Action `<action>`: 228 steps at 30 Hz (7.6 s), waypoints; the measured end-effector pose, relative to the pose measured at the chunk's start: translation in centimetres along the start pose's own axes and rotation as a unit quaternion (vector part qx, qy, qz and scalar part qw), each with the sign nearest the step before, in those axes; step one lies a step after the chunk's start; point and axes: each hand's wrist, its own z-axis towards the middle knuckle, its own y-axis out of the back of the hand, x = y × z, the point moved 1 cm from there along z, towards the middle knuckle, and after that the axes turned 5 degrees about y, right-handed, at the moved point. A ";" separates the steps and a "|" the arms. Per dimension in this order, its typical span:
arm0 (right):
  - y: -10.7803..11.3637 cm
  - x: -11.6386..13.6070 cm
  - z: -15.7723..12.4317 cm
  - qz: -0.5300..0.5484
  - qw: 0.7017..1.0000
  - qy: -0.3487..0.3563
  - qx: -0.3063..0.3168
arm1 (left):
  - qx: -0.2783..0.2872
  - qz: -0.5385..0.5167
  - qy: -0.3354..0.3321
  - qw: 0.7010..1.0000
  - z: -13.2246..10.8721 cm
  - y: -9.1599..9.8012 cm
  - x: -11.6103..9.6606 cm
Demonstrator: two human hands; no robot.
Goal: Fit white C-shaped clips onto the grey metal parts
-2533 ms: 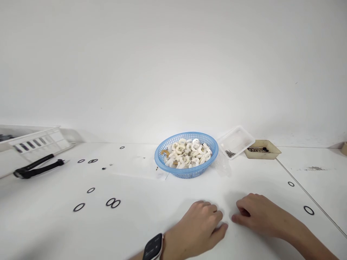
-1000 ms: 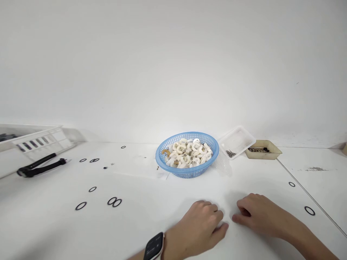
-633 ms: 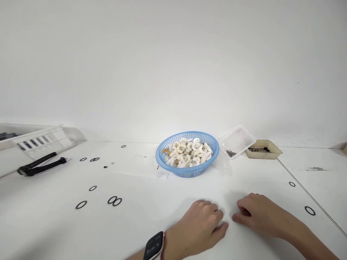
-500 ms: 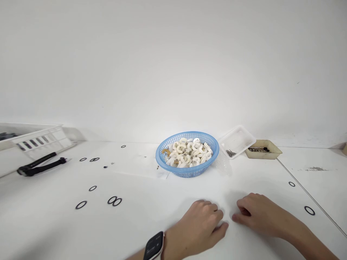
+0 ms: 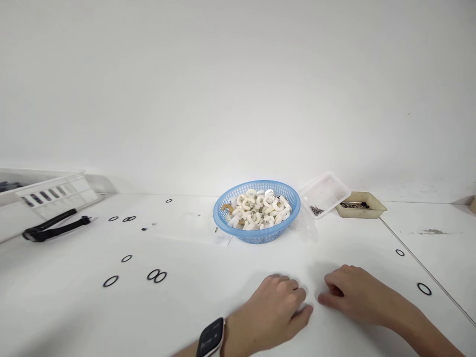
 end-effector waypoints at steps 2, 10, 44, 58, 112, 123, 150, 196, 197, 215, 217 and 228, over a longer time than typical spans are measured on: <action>0.0 0.0 0.0 -0.001 1.000 -0.001 0.001 | -0.003 -0.001 -0.001 1.000 0.0 -0.1 0.1; 0.1 0.0 0.1 -0.002 1.000 0.003 -0.003 | -0.016 -0.011 -0.005 1.000 0.0 -0.3 0.1; 0.1 0.1 0.0 -0.002 1.000 0.000 0.002 | 0.002 0.006 -0.006 1.000 0.0 0.2 0.0; 0.0 -0.1 0.1 -0.002 1.000 0.000 0.000 | 0.002 0.006 -0.004 1.000 0.1 0.1 0.0; 0.2 0.0 -0.1 0.004 1.000 0.000 0.004 | -0.003 0.001 -0.008 1.000 0.0 0.1 0.0; 0.2 0.1 0.0 0.005 1.000 -0.002 0.009 | -0.007 -0.004 -0.007 1.000 0.0 0.1 0.1; 0.2 0.0 0.0 0.007 1.000 -0.001 0.007 | -0.021 -0.023 -0.008 0.999 -0.1 0.0 0.1; 0.1 -0.1 0.1 -0.004 1.000 -0.003 0.008 | -0.005 -0.001 -0.004 1.000 0.1 0.0 0.1; 0.1 -0.1 0.1 -0.004 1.000 -0.003 0.008 | -0.005 -0.001 -0.004 1.000 0.0 0.0 0.1; 0.1 -0.1 0.1 -0.004 1.000 0.000 0.004 | -0.004 -0.001 -0.003 1.000 0.0 0.1 0.1; 0.1 -0.1 0.1 -0.002 1.000 0.000 0.004 | -0.007 -0.005 -0.006 1.000 0.1 0.0 0.1; 0.2 0.0 0.0 0.002 1.000 -0.001 0.007 | -0.012 -0.006 -0.008 1.000 0.0 0.0 0.1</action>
